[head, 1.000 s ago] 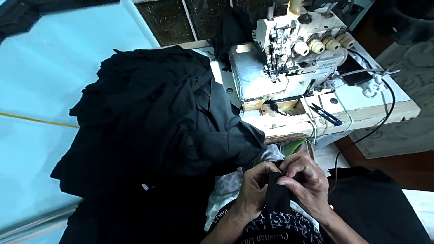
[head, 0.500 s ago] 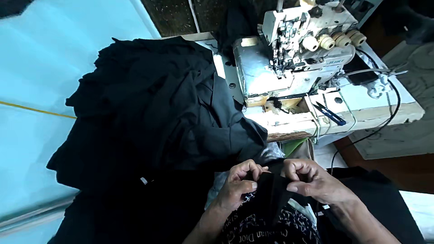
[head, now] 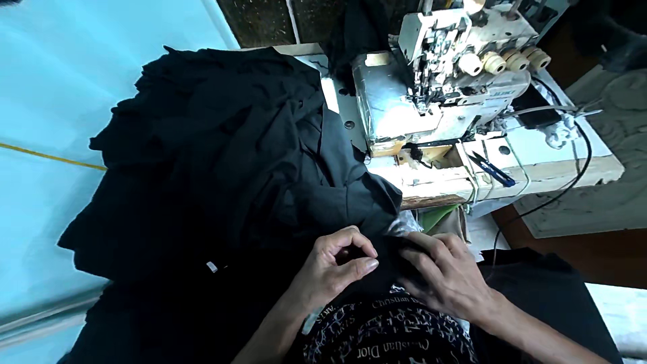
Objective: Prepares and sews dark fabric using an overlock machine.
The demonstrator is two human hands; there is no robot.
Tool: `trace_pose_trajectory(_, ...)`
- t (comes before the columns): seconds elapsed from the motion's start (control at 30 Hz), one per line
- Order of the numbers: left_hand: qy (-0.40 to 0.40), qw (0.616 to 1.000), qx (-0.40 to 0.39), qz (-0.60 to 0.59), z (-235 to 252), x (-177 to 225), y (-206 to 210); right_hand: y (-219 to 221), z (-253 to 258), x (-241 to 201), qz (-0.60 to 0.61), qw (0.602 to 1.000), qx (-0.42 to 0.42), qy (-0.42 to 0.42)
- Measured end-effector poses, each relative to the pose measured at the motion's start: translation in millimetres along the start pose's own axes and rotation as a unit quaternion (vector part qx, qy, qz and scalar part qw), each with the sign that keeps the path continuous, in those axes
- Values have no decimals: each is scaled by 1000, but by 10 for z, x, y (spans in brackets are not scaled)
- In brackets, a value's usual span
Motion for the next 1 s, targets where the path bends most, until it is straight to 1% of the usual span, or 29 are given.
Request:
trace_pose_trajectory(0.07, 41, 990, -14, 131, -12, 116, 10, 17, -15, 24, -1, 1000, 17, 3)
trace_pose_trajectory(0.1, 60, 977, -19, 204, -31, 174, 39, 9, -7, 58, 37, 999, 21, 19)
trace_pose_trajectory(0.13, 79, 956, -18, 283, -58, 227, 79, -1, 9, 102, 96, 994, 22, 44)
trace_pose_trajectory(0.2, 114, 902, -12, 417, -107, 292, 175, -1, 50, 198, 244, 963, 9, 110)
trace_pose_trajectory(0.23, 125, 881, -8, 457, -126, 298, 209, 11, 65, 239, 302, 943, 4, 136)
trace_pose_trajectory(0.27, 131, 868, 0, 479, -135, 298, 220, 31, 73, 270, 345, 926, 0, 154)
trace_pose_trajectory(0.3, 134, 865, 12, 483, -137, 298, 206, 53, 73, 289, 372, 913, -1, 166)
trace_pose_trajectory(0.33, 132, 872, 28, 471, -136, 298, 171, 73, 68, 296, 389, 904, 2, 176)
trace_pose_trajectory(0.4, 118, 906, 54, 403, -124, 292, 70, 109, 59, 281, 402, 896, 11, 188)
trace_pose_trajectory(0.47, 105, 939, 65, 321, -102, 288, 0, 123, 57, 259, 400, 896, 29, 191)
trace_pose_trajectory(0.57, 98, 965, 70, 232, -82, 283, -45, 103, 65, 255, 400, 892, 83, 191)
trace_pose_trajectory(0.73, 85, 975, 85, 185, -80, 227, -85, 95, 81, 271, 427, 871, 163, 180)
trace_pose_trajectory(0.83, 79, 976, 108, 173, -98, 183, -125, 135, 83, 266, 461, 849, 186, 179)
trace_pose_trajectory(1.0, 61, 979, 135, 139, -135, 91, -170, 214, 104, 254, 491, 828, 204, 180)
Point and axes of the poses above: each hand's wrist, its own z-axis towards the middle knuckle, its own y-axis out of the palm, x = y × z, the point moved 8 cm from there along z, towards the middle knuckle, and after that the axes turned 3 degrees about z, right-handed, at the moved point
